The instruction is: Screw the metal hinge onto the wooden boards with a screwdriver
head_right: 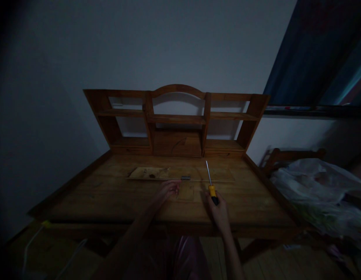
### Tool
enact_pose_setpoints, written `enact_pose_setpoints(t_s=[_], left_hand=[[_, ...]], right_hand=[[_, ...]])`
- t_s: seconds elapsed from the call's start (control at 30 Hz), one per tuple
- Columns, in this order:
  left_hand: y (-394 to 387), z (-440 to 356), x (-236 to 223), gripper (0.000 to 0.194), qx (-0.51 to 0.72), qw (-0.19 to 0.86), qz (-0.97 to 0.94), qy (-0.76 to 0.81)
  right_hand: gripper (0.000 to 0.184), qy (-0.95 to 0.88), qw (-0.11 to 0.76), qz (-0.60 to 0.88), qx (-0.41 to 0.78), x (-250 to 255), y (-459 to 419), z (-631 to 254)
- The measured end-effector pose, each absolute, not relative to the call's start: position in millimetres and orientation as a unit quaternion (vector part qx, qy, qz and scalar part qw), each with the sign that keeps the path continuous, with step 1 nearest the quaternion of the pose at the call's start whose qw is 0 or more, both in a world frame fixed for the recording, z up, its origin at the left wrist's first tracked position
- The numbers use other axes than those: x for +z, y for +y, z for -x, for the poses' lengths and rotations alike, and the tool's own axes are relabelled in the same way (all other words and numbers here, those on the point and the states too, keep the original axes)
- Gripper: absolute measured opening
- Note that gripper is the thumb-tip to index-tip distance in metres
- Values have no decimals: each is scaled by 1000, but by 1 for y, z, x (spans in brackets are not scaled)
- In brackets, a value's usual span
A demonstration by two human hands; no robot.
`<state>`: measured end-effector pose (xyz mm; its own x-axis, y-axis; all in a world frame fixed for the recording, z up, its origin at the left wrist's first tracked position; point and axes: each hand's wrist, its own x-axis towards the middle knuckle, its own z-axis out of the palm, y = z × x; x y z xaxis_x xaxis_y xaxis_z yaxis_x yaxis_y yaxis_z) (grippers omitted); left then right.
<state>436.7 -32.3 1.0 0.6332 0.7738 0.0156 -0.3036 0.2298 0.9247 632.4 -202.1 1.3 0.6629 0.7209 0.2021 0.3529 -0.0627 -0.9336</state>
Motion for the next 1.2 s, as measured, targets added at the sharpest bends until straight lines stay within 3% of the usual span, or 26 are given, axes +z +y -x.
enact_pose_setpoints(t_s=[0.2, 0.43, 0.7, 1.2], left_hand=[[-38, -431, 11, 25, 361, 735, -525, 232], [-28, -440, -10, 29, 350, 747, -511, 242], [-25, -444, -18, 36, 369, 739, -506, 250], [-30, -443, -15, 38, 378, 733, -509, 245]], right_hand=[[50, -380, 564, 714, 163, -2, -200, -635], [46, -430, 535, 698, 205, 2, -194, -637], [82, -624, 397, 644, 196, 28, -172, -637], [75, -657, 332, 644, 205, 21, -137, -639]])
